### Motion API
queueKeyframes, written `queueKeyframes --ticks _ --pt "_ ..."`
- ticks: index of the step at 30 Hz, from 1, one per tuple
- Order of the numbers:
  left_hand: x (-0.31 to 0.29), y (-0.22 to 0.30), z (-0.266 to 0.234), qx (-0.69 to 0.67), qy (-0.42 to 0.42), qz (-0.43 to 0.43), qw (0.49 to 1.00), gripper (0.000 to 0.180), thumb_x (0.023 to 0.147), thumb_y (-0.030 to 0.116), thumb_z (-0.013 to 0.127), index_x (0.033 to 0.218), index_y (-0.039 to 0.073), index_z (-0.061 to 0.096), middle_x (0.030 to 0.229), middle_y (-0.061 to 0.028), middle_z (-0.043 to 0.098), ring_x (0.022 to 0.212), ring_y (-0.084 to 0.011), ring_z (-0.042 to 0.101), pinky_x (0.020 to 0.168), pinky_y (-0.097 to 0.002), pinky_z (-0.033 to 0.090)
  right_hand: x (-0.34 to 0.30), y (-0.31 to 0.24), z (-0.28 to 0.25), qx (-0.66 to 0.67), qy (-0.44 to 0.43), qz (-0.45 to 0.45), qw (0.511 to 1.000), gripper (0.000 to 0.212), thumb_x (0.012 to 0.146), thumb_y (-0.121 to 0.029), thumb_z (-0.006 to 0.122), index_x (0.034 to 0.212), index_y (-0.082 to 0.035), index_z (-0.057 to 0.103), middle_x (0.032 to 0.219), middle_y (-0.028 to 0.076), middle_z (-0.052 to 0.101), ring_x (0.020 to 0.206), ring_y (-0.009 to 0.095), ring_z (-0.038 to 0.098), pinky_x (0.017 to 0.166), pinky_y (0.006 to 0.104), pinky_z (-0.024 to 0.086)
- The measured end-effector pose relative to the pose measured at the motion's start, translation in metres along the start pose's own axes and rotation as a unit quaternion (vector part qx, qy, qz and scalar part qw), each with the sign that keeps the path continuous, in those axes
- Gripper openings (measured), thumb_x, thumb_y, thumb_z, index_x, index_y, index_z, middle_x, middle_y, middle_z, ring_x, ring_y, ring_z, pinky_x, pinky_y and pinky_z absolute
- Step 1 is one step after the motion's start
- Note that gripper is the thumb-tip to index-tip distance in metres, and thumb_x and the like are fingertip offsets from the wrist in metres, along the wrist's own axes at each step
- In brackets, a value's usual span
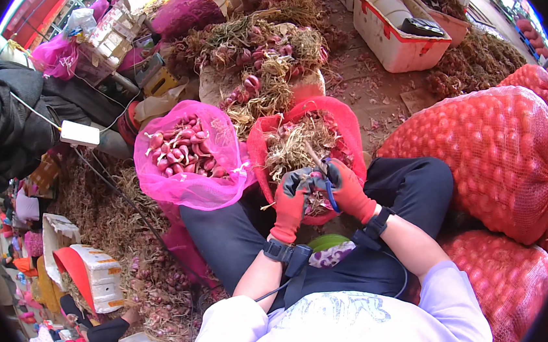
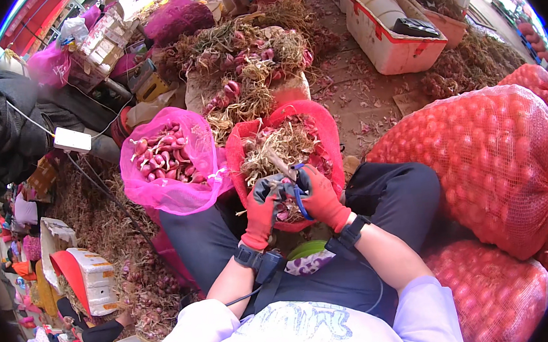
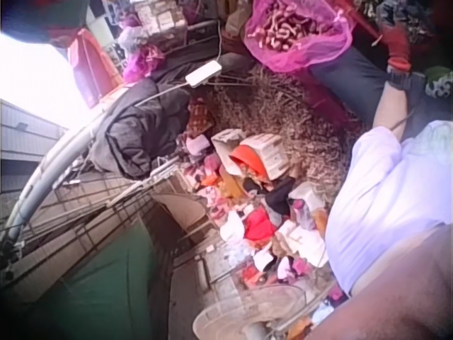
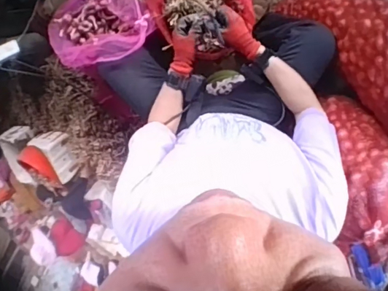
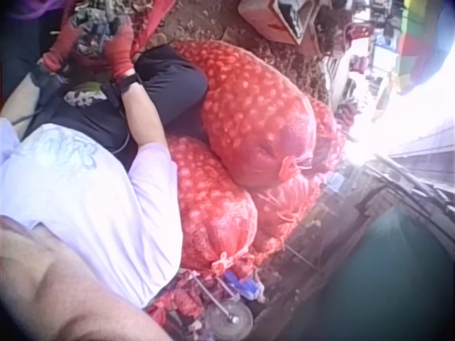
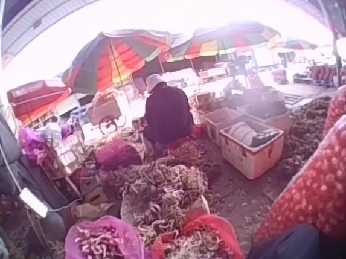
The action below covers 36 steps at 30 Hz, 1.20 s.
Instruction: The person trims the roots and stems from shallots using shears, placing the cleaned shallots into a pink mesh bag and the discarded trimmings into a red mesh bag. They handle each shallot individually, occasionally moving the debris in the red bag to reach more shallots.
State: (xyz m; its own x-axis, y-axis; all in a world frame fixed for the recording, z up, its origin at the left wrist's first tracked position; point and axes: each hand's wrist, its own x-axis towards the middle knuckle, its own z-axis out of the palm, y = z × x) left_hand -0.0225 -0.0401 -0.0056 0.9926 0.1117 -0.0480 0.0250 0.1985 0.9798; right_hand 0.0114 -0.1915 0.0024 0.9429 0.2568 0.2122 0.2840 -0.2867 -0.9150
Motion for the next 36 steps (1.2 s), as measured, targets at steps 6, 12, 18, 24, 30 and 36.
queueKeyframes --ticks 6,12,18,24,30,36 --pt "0.019 -0.018 -0.033 -0.324 0.072 -0.091 0.939 0.013 0.089 0.012 0.049 0.094 0.003 0.058 0.074 0.0032 0.052 0.063 -0.0052 0.05 0.057 -0.0197 0.044 -0.003 0.001 0.0 0.155 -0.089 0.127 0.976 0.032 0.077 -0.016 0.065 0.101 0.001 0.053 0.086 0.007 0.062 0.075 0.018 0.061 0.07 0.0311 0.047" --pt "0.001 0.011 0.008 -0.091 -0.085 -0.102 0.987 0.021 0.091 0.016 0.051 0.109 0.005 0.054 0.087 0.0023 0.058 0.073 -0.0059 0.054 0.065 -0.0204 0.047 0.0 0.012 -0.014 0.285 -0.03 0.169 0.943 0.022 0.076 -0.01 0.061 0.095 0.001 0.058 0.086 0.006 0.062 0.073 0.009 0.058 0.065 0.023 0.047" --pt "0.001 0.014 -0.008 -0.117 -0.061 -0.147 0.98 0.03 0.088 0.01 0.054 0.117 0.003 0.053 0.098 0.0007 0.059 0.079 -0.0053 0.054 0.07 -0.0212 0.046 0.004 0.009 -0.016 0.266 -0.091 0.201 0.938 0.018 0.075 -0.012 0.068 0.088 -0.001 0.061 0.076 0.0 0.061 0.069 0.009 0.055 0.062 0.0243 0.045" --pt "0.0 0.017 -0.015 0.037 -0.129 -0.064 0.989 0.025 0.089 0.012 0.053 0.112 0.002 0.056 0.094 0.0011 0.06 0.083 -0.0059 0.054 0.071 -0.0213 0.045 0.002 -0.005 -0.017 -0.064 -0.082 0.035 0.994 0.023 0.073 -0.022 0.064 0.087 -0.003 0.062 0.084 0.014 0.063 0.083 0.033 0.059 0.072 0.038 0.045" --pt "0.001 0.011 -0.01 -0.189 -0.116 -0.233 0.947 0.026 0.09 0.017 0.053 0.112 0.004 0.053 0.095 0.0014 0.059 0.08 -0.0041 0.053 0.07 -0.0194 0.044 0.006 0.007 -0.015 0.04 -0.062 0.162 0.984 0.019 0.077 -0.018 0.063 0.088 -0.002 0.062 0.077 0.009 0.062 0.06 0.017 0.06 0.058 0.0319 0.046" --pt "0.002 0.006 -0.006 -0.029 -0.103 -0.092 0.99 0.03 0.088 0.009 0.054 0.117 0.004 0.049 0.099 0.0001 0.058 0.084 -0.0044 0.055 0.073 -0.02 0.045 0.008 0.004 -0.017 0.335 -0.069 0.223 0.913 0.017 0.073 -0.012 0.068 0.084 -0.001 0.062 0.076 0.004 0.061 0.062 0.009 0.057 0.059 0.0254 0.046"
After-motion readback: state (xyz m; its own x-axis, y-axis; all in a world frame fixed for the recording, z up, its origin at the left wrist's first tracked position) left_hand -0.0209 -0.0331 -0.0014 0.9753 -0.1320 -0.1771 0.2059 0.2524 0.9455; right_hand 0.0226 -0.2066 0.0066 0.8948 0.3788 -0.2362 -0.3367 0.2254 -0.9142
